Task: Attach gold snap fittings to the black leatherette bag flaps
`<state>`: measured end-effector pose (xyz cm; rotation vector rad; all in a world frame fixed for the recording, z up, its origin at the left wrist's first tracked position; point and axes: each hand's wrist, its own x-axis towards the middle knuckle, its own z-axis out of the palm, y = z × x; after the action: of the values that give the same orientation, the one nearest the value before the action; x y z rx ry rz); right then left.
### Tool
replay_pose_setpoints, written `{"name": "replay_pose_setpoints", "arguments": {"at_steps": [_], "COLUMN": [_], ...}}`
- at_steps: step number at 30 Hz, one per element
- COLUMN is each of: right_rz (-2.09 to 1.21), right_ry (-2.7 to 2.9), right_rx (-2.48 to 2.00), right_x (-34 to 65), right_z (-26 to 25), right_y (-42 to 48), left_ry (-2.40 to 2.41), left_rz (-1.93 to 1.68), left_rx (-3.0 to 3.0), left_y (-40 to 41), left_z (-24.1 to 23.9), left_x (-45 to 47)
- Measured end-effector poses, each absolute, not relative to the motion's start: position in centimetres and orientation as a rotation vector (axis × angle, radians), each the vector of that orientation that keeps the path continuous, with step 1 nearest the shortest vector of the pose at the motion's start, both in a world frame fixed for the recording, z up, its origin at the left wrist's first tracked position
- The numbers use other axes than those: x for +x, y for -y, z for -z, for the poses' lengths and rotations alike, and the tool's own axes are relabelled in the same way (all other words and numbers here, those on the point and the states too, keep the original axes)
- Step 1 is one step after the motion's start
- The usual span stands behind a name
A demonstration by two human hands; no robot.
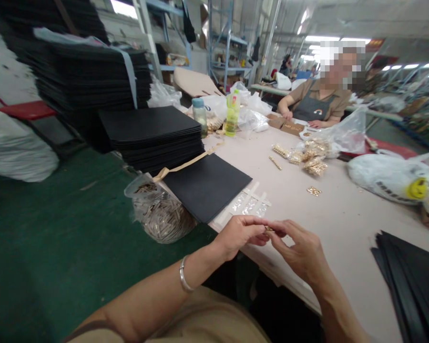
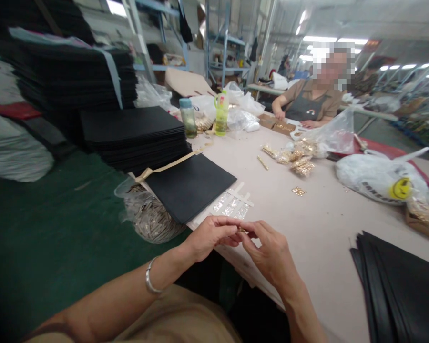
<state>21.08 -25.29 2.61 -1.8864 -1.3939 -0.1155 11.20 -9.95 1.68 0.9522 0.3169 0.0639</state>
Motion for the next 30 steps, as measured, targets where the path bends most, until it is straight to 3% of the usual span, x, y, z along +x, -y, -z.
{"name": "replay_pose_setpoints", "arguments": {"at_steps": [10,30], "right_rz": [-0.052,0.155], "right_ry": [1.438,1.690], "right_rx": [-1.906,-1.913], "right_x": [21.1,19.3], "right_z": [-2.4,-1.4], "right_y": [26.8,25.5], "left_ry": [-0.297,-0.428], "left_rz": [0.009,-0.095], "left_rx": [1.045,1.134], "left_y": [10.4,10.2], "left_z": [-0.3,0.4], "left_x": [11.4,10.5]}}
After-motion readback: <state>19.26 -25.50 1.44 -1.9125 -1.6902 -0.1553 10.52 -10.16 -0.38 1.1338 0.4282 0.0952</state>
